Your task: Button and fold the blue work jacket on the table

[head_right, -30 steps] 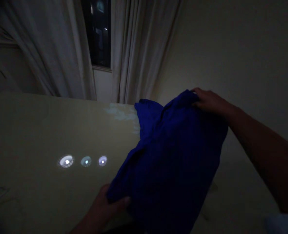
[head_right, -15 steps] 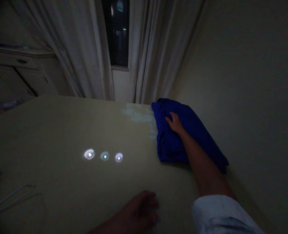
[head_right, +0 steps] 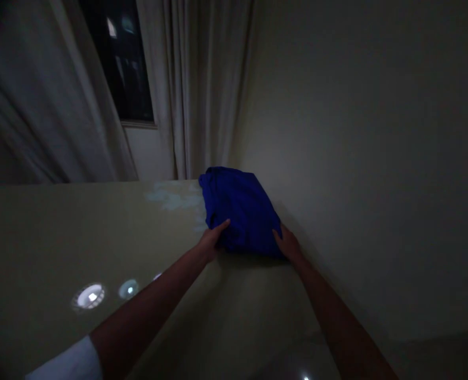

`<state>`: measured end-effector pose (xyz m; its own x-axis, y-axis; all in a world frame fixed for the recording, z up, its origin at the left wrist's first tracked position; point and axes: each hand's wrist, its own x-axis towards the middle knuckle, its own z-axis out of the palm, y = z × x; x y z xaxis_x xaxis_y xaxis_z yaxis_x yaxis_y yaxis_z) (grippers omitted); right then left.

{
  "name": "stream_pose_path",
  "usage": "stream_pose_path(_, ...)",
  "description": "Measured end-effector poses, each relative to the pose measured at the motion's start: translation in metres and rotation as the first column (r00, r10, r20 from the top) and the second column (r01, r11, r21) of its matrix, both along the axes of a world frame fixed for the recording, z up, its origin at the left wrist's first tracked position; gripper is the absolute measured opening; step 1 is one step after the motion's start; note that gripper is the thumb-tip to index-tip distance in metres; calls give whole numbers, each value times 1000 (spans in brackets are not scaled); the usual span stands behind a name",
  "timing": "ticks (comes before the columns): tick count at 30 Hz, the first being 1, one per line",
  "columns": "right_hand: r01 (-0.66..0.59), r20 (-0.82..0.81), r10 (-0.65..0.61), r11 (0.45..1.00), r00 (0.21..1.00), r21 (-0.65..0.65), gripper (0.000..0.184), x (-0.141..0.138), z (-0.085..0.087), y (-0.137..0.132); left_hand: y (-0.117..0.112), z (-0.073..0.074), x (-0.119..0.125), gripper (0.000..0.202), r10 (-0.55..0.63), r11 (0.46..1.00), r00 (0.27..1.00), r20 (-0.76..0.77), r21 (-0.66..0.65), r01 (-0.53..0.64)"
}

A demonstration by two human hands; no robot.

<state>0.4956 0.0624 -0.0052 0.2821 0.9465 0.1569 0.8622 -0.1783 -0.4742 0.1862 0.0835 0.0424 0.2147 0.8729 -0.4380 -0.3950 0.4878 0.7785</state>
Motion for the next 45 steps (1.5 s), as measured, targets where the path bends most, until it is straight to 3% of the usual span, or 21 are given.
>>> stream_pose_path(3,17,61,-14,998,998,-53,55,-24,13,-15,12,6,3,61,27,999,985,-170,-34,-33)
stream_pose_path(5,20,82,-12,996,997,-92,52,-41,24,-30,11,8,-15,58,42,998,968,-248,-37,-53)
stream_pose_path(7,-29,126,41,995,991,-94,49,-65,25,-60,5,10,-53,49,28,998,958,-286,-41,-42)
stream_pose_path(10,-240,213,232,971,949,15,50,-117,0,-134,-5,13,-146,34,-62,998,949,-309,-43,51)
stream_pose_path(13,-593,262,546,790,796,157,64,-168,-34,-213,-7,17,-255,33,-317,940,828,-462,-38,339)
stream_pose_path(14,-714,256,669,679,698,169,56,-179,-40,-230,-7,21,-286,31,-312,929,755,-577,-17,371)
stream_pose_path(15,-762,244,722,621,647,185,52,-184,-40,-240,-7,26,-311,30,-258,928,639,-725,-1,374)
stream_pose_path(16,-766,229,731,610,643,202,50,-184,-34,-241,-10,32,-329,32,-132,936,486,-864,53,348)
stream_pose_path(17,-727,209,696,649,687,226,48,-177,-24,-234,-17,39,-338,37,36,937,302,-953,137,322)
stream_pose_path(18,-620,181,593,743,784,253,53,-165,-10,-219,-28,45,-337,45,204,918,121,-971,233,321)
stream_pose_path(19,-489,136,470,824,872,285,53,-148,5,-198,-44,49,-328,54,354,879,-24,-935,324,349)
stream_pose_path(20,-360,74,355,883,932,301,54,-128,19,-172,-64,50,-312,62,467,822,-99,-879,390,416)
stream_pose_path(22,-178,-18,194,930,981,320,67,-88,40,-114,-112,41,-263,71,472,692,-13,-881,362,625)
stream_pose_path(25,-7,-140,40,974,989,226,79,-52,45,-37,-171,13,-184,107,288,408,148,-946,261,875)
stream_pose_path(28,-32,-210,41,998,977,44,82,-55,26,2,-185,-9,-146,122,164,423,110,-980,171,890)
stream_pose_path(31,-100,-161,95,995,982,-19,78,-79,2,11,-164,-15,-163,111,175,428,93,-980,161,889)
stream_pose_path(35,-236,-122,239,971,963,38,69,-130,-15,14,-121,-18,-229,102,266,369,7,-964,108,923)
stream_pose_path(37,-289,-112,290,957,950,28,66,-168,-17,26,-97,-23,-271,96,303,401,-65,-951,65,914)
stream_pose_path(40,-361,-57,362,932,930,25,59,-248,-13,58,-56,-24,-344,91,346,521,-160,-925,47,852)
stream_pose_path(43,-385,15,385,923,923,-21,52,-350,-5,97,-18,-16,-419,84,380,730,-279,-882,100,676)
stream_pose_path(45,-379,30,382,923,924,-71,55,-416,2,117,-2,-10,-454,76,351,882,-411,-841,150,447)
